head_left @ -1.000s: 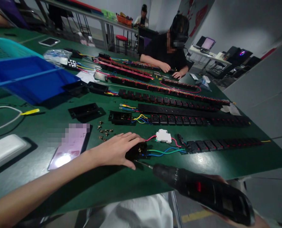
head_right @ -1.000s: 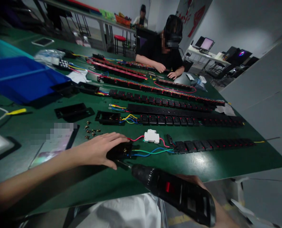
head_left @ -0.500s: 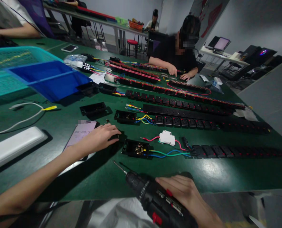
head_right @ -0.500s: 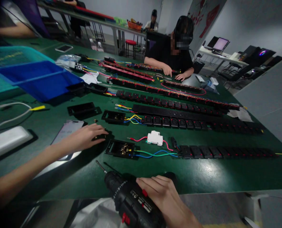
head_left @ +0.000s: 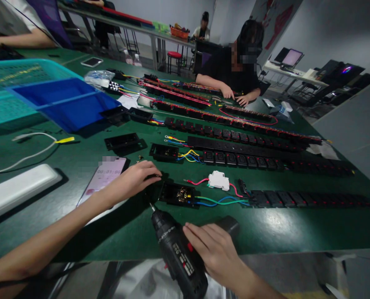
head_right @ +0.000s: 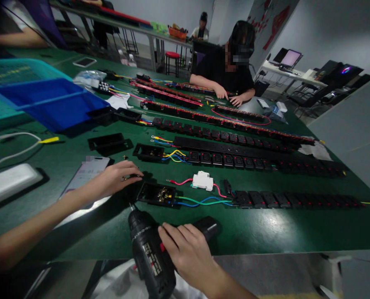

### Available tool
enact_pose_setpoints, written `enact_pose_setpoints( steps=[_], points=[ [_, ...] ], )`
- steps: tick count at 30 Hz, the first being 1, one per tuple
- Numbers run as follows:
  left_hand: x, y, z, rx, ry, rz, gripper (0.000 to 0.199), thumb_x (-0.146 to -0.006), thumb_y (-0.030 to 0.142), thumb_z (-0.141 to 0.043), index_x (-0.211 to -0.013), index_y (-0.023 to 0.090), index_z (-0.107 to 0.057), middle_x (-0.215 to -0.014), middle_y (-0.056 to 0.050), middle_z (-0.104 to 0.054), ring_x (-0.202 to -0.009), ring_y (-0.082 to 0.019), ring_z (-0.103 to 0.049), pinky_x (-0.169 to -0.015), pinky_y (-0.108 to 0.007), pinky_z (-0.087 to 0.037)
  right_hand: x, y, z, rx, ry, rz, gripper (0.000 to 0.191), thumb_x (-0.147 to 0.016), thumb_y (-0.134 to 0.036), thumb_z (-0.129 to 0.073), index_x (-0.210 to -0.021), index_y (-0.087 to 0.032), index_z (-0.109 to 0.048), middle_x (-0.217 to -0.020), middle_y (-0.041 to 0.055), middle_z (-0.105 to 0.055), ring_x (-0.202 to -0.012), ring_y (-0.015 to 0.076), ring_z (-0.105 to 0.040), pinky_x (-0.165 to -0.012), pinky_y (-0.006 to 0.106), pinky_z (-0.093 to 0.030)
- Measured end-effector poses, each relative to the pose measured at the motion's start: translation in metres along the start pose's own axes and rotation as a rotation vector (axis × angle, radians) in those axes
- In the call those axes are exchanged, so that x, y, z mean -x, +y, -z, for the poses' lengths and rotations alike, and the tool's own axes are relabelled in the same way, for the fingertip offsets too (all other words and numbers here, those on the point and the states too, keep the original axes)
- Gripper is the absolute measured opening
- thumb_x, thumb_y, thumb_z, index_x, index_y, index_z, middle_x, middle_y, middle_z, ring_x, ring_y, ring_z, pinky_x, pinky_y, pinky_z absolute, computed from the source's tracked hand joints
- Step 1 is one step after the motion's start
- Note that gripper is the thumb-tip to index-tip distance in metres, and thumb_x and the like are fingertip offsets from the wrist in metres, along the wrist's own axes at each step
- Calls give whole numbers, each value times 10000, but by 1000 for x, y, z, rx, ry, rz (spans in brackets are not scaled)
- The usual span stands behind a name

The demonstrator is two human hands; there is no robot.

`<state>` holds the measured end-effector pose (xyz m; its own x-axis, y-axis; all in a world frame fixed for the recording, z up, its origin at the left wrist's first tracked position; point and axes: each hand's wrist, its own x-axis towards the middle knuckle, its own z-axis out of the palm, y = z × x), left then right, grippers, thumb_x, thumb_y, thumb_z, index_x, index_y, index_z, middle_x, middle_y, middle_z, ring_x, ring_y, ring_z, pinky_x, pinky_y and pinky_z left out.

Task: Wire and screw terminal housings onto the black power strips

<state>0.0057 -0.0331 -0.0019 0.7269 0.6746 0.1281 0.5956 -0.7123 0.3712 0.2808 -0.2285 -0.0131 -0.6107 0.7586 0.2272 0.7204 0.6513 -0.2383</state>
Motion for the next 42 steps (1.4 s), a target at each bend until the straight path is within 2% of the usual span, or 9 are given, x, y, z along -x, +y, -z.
enact_pose_setpoints(
  steps=[5, 11, 19, 25, 28, 30, 32, 36, 42],
  points=[
    [-1, 15, 9, 109, 61, 63, 251, -980, 361, -508, -1077, 190, -663, -1048, -29, -689, -980, -177, -629, -904, -316, -477, -12, -1, 4, -72, -129, -59, 516, -918, -90, -436, -1427, -179, -429, -1421, 75, -540, -1109, 211, -572, -930, 371, -453],
    [-8, 22, -3, 283, 158, -4, 215, -942, 339, -569, -1059, 204, -688, -954, -24, -698, -862, -143, -650, -779, -254, -499, -25, -1, 16, -130, -265, -44, 578, -911, -108, -480, -1472, -177, -356, -1504, 82, -439, -1201, 209, -514, -1037, 376, -407],
    [-20, 38, -14, 329, 113, -33, 238, -939, 342, -539, -1066, 213, -694, -965, -44, -710, -864, -160, -668, -784, -275, -522, -32, 1, 10, -89, -310, 13, 638, -883, -78, -488, -1492, -135, -304, -1524, 121, -394, -1244, 237, -472, -1069, 399, -386],
    [-24, 40, -21, 358, 104, 9, 205, -915, 386, -569, -965, 203, -648, -904, -12, -702, -817, -151, -661, -761, -264, -526, -30, 7, 29, -113, -360, 64, 646, -896, -143, -536, -1499, -182, -307, -1539, 91, -382, -1300, 248, -446, -1076, 413, -391],
    [-26, 44, -22, 337, 80, -33, 177, -924, 363, -567, -953, 207, -645, -906, -13, -693, -836, -153, -652, -771, -269, -508, -32, 32, 46, -222, -286, 66, 551, -908, -319, -598, -1423, -211, -433, -1465, 68, -491, -1268, 234, -502, -1052, 398, -425],
    [-28, 47, -22, 313, 70, -76, 149, -930, 335, -571, -959, 211, -648, -925, -17, -688, -870, -158, -642, -794, -277, -491, -35, 60, 55, -252, -107, -27, 439, -944, -303, -550, -1372, -228, -492, -1350, 52, -599, -1215, 195, -557, -1043, 369, -436],
    [-32, 50, -22, 292, 69, -108, 126, -930, 312, -580, -960, 212, -651, -938, -23, -681, -896, -166, -628, -812, -286, -477, -39, 93, 58, -160, 80, -217, 337, -962, -280, -519, -1293, -232, -558, -1281, 56, -640, -1185, 200, -580, -1035, 382, -448],
    [-41, 55, -21, 264, 49, -107, 111, -917, 307, -609, -948, 207, -646, -924, -27, -665, -895, -177, -608, -810, -290, -466, -47, 143, 45, 42, 32, -322, 375, -914, -371, -609, -1239, -184, -605, -1265, 112, -634, -1176, 267, -574, -1008, 433, -465],
    [-45, 58, -27, 266, -40, -119, 115, -925, 298, -604, -1001, 212, -618, -966, -21, -649, -930, -170, -603, -826, -269, -456, -50, 152, 21, 113, -26, -318, 576, -877, -478, -638, -1361, -186, -524, -1283, 160, -573, -1183, 339, -527, -963, 518, -480]
  ],
)
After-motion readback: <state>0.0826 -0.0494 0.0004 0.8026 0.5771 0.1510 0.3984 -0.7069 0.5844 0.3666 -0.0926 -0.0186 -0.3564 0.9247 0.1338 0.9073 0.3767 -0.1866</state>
